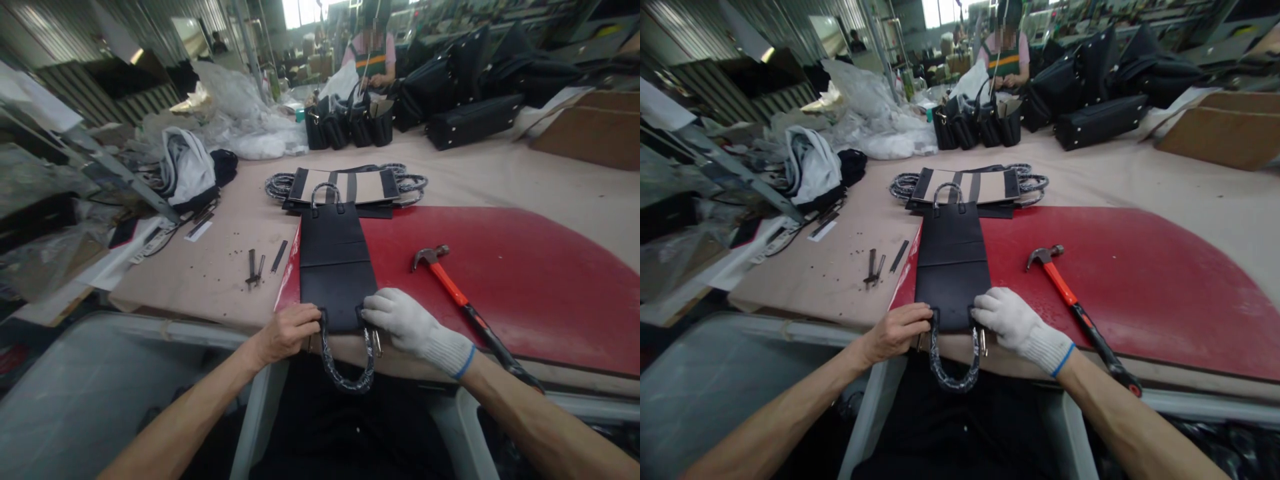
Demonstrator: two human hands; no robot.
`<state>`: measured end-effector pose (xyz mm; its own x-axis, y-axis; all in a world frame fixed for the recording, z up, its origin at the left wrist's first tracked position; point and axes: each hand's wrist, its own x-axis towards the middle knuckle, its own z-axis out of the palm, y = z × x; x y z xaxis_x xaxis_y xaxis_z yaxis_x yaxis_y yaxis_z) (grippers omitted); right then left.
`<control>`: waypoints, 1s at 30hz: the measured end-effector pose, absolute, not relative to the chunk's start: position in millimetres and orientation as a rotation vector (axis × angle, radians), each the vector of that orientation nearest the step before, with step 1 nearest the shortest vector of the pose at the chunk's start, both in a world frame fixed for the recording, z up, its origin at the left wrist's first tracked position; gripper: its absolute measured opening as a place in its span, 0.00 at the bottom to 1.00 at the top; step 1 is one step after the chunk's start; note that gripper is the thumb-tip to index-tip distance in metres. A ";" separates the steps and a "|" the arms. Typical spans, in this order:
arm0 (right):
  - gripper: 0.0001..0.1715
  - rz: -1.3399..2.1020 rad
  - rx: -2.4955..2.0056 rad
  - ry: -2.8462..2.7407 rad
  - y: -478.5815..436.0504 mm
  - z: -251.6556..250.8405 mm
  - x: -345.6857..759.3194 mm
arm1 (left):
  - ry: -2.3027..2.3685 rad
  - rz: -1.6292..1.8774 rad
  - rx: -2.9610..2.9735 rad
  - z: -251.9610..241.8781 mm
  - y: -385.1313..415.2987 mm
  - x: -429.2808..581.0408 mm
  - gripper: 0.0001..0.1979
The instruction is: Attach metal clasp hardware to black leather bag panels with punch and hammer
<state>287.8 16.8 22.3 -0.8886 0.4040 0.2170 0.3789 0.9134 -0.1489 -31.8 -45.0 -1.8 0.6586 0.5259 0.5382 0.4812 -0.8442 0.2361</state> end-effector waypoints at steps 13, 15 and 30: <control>0.27 0.213 -0.796 -2.641 -5.4 18.0 296.4 | 1.000 0.999 2.745 -14.2 -51.9 -24.6 0.21; 0.29 0.161 -0.912 -2.549 -4.1 9.2 299.9 | 1.021 0.995 2.719 -10.8 -46.1 -19.2 0.19; 0.24 -0.299 -0.987 -2.443 10.3 -8.3 292.5 | 1.096 0.918 2.450 -12.5 -26.7 -8.2 0.17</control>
